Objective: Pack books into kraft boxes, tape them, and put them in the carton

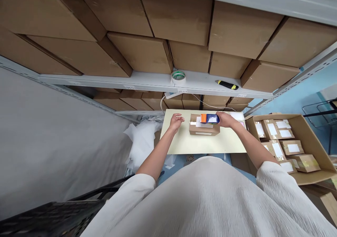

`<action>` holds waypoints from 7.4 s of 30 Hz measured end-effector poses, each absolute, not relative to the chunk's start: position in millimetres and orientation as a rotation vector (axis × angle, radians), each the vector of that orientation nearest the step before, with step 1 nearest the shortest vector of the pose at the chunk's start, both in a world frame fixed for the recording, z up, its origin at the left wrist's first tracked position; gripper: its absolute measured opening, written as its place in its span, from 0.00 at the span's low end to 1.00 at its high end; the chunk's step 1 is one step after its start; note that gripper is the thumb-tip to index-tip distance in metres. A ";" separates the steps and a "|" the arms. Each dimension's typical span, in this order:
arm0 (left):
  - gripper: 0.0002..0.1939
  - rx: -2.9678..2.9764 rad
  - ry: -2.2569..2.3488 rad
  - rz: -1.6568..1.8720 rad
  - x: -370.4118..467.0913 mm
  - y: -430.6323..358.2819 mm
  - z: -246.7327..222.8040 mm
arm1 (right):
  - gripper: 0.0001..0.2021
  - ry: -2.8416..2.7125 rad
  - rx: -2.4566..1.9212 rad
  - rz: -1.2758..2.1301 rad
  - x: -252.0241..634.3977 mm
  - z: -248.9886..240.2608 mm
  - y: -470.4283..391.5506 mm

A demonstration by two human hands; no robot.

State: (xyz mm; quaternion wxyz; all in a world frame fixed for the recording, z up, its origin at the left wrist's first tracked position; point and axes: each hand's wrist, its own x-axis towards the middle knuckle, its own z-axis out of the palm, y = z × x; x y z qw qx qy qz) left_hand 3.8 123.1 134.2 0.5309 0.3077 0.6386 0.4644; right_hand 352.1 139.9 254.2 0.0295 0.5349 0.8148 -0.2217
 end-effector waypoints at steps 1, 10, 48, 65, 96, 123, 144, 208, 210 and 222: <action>0.20 0.728 1.516 1.115 4.6 121.5 130.2 | 0.15 2.494 1.634 -0.673 350.7 252.9 140.4; 0.18 0.609 1.504 1.134 10.1 119.3 87.5 | 0.14 2.378 1.611 -0.499 331.3 244.1 140.7; 0.07 0.920 1.588 1.196 43.7 102.1 49.9 | 0.15 2.326 1.574 -0.473 322.5 244.5 140.8; 0.43 1.750 1.358 0.679 38.7 102.5 99.1 | 0.18 2.321 1.556 -0.568 322.4 242.0 138.5; 0.40 1.870 1.554 0.319 41.8 117.0 113.1 | 0.18 2.204 1.637 -0.623 540.6 190.5 125.3; 0.43 1.906 1.579 0.154 56.6 118.3 124.6 | 0.30 2.011 1.588 -0.385 404.9 182.8 141.6; 0.42 1.981 1.587 -0.035 60.5 114.8 144.7 | 0.40 1.579 2.158 -1.096 474.2 163.4 99.1; 0.40 2.125 1.441 0.112 58.4 100.1 128.2 | 0.28 2.919 1.858 0.080 278.2 302.4 298.5; 0.38 2.132 1.445 0.106 58.0 99.7 128.6 | 0.29 2.956 1.882 0.120 279.2 306.7 286.1; 0.40 2.136 1.425 0.119 56.2 92.8 125.8 | 0.27 2.473 2.169 -0.412 303.7 188.9 69.9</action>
